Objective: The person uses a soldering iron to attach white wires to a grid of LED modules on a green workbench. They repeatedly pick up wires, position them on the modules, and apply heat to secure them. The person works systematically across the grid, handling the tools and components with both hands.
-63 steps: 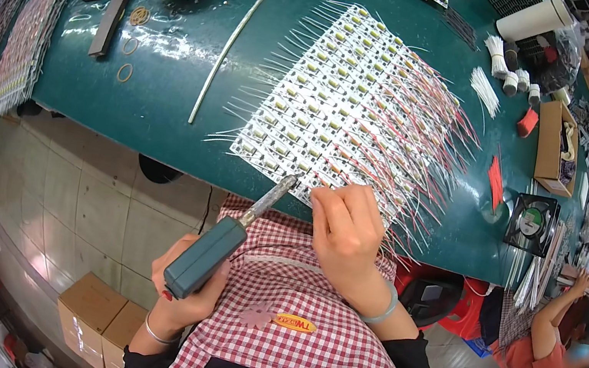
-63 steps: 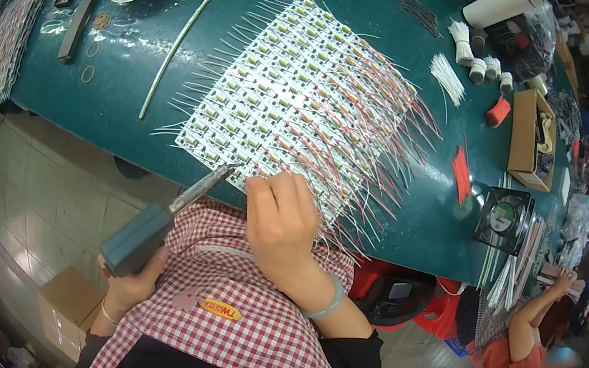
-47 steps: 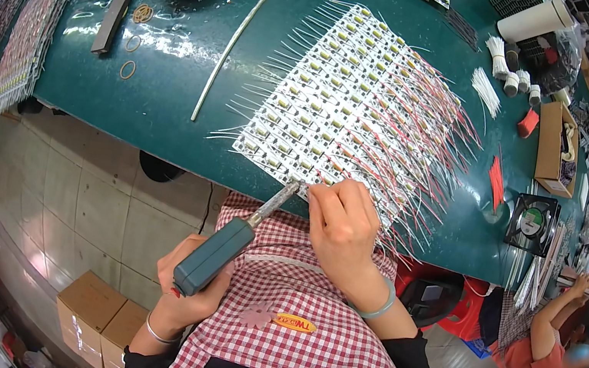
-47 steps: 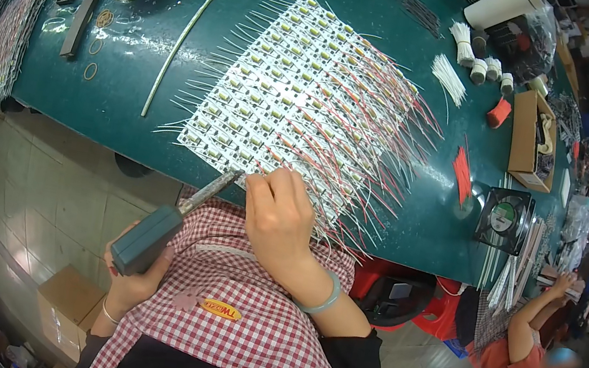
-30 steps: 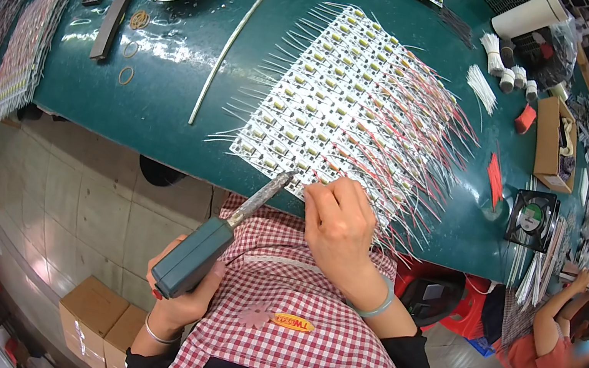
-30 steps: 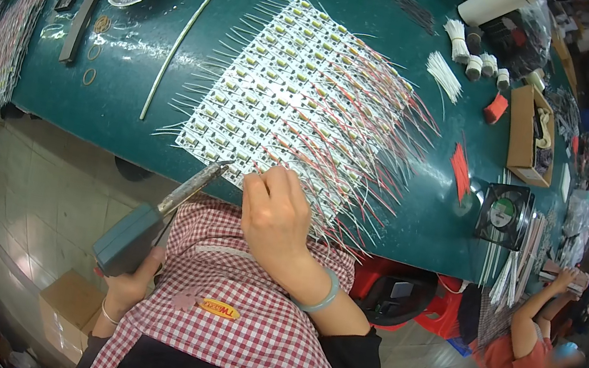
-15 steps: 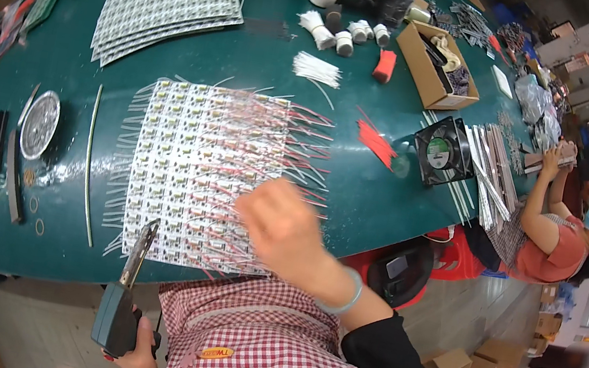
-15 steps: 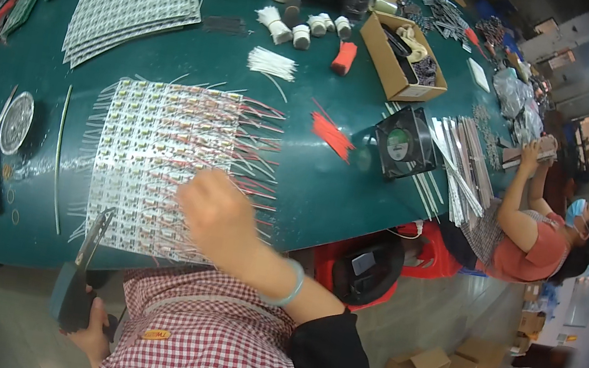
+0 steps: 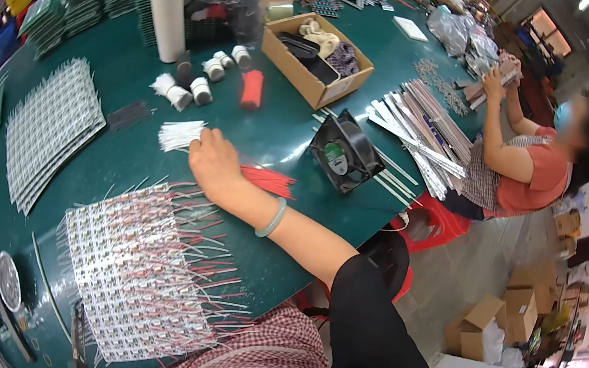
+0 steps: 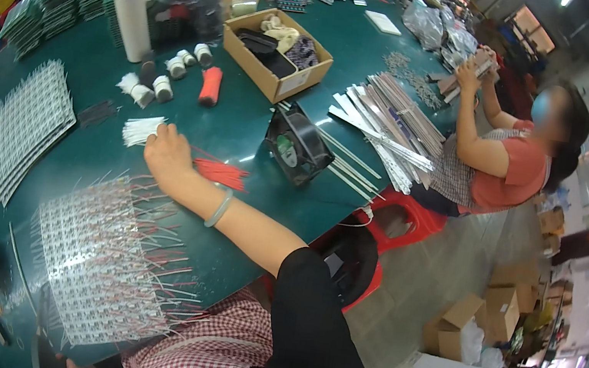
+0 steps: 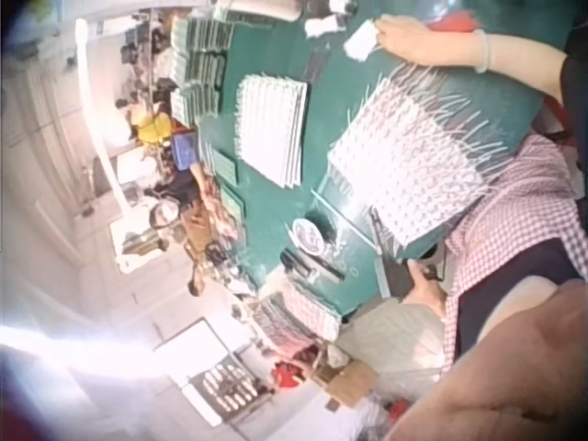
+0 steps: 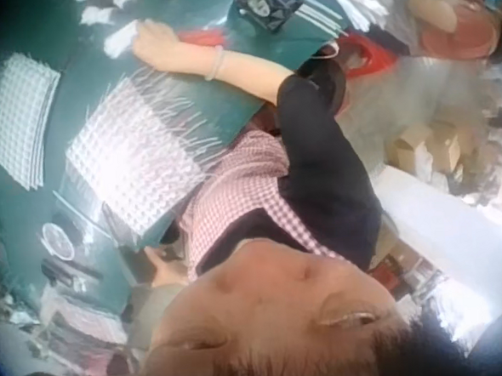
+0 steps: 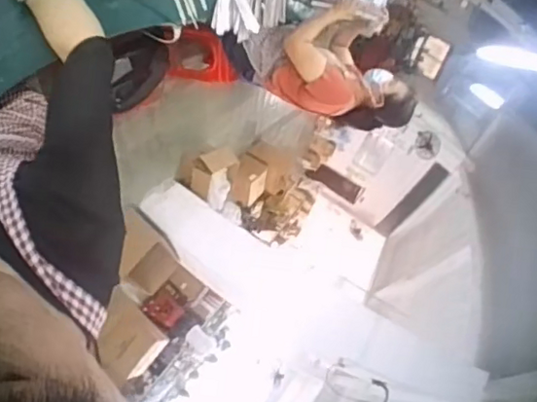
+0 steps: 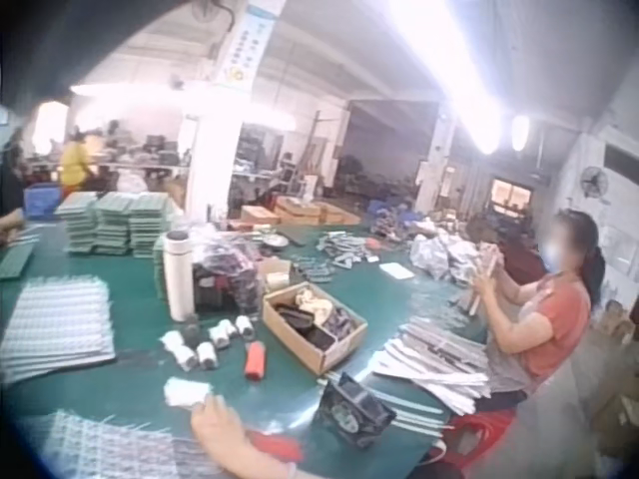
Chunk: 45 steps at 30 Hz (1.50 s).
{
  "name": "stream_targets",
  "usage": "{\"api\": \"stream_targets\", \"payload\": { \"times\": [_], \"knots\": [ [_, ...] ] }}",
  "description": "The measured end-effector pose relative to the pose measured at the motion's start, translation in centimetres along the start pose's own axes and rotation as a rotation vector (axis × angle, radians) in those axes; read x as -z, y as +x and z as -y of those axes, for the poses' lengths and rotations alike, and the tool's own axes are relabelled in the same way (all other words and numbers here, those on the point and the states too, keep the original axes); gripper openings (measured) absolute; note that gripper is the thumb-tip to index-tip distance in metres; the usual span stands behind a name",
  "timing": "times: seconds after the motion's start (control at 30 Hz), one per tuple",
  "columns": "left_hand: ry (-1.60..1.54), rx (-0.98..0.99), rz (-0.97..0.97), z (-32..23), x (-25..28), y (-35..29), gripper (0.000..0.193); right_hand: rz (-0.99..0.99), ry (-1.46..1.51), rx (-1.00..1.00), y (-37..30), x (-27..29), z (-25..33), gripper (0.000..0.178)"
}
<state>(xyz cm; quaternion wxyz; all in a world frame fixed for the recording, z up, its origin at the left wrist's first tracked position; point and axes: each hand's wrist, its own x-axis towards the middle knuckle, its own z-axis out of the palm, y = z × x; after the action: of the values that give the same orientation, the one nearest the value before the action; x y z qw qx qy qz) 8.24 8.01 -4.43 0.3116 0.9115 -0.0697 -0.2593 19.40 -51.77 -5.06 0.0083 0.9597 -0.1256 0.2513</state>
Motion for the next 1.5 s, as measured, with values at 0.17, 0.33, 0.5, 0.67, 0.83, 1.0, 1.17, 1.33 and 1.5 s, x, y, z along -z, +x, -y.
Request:
{"api": "stream_targets", "payload": {
  "times": [0.17,0.33,0.5,0.67,0.83,1.0,1.17,1.33,1.5],
  "knots": [
    [0.161,0.037,-0.045,-4.3,0.7,0.8,0.065,0.03,0.03,0.093,1.0,-0.5,0.5,0.017],
    [0.221,0.357,-0.022,-18.3,-0.4,1.2,0.057,0.022,0.075,0.214,2.7,-1.5,0.3,0.016],
    [0.069,0.482,-0.065,-23.1,-0.4,1.3,0.057,-0.063,0.065,0.187,4.3,-2.6,0.4,0.012],
    [-0.038,0.463,-0.229,-23.5,-0.9,0.9,0.054,-0.135,0.047,0.134,4.4,-2.3,0.4,0.012],
    [-0.488,0.384,-0.535,-21.6,-2.7,1.3,0.046,-0.19,0.054,0.114,4.9,-2.0,-0.1,0.011],
    [-0.353,0.406,-0.517,-22.1,-2.4,1.7,0.046,-0.141,0.036,0.162,5.0,-2.4,-0.3,0.005],
    [-0.302,0.416,-0.512,-22.6,-2.2,1.8,0.045,-0.144,0.054,0.154,4.9,-2.6,-0.2,0.004],
    [-0.282,0.421,-0.513,-22.7,-2.1,1.8,0.045,-0.148,0.057,0.161,5.0,-2.6,0.2,0.004],
    [-0.294,0.412,-0.538,-22.8,-2.1,1.8,0.045,-0.084,0.124,0.097,5.2,-2.1,0.0,0.009]
  ]
}}
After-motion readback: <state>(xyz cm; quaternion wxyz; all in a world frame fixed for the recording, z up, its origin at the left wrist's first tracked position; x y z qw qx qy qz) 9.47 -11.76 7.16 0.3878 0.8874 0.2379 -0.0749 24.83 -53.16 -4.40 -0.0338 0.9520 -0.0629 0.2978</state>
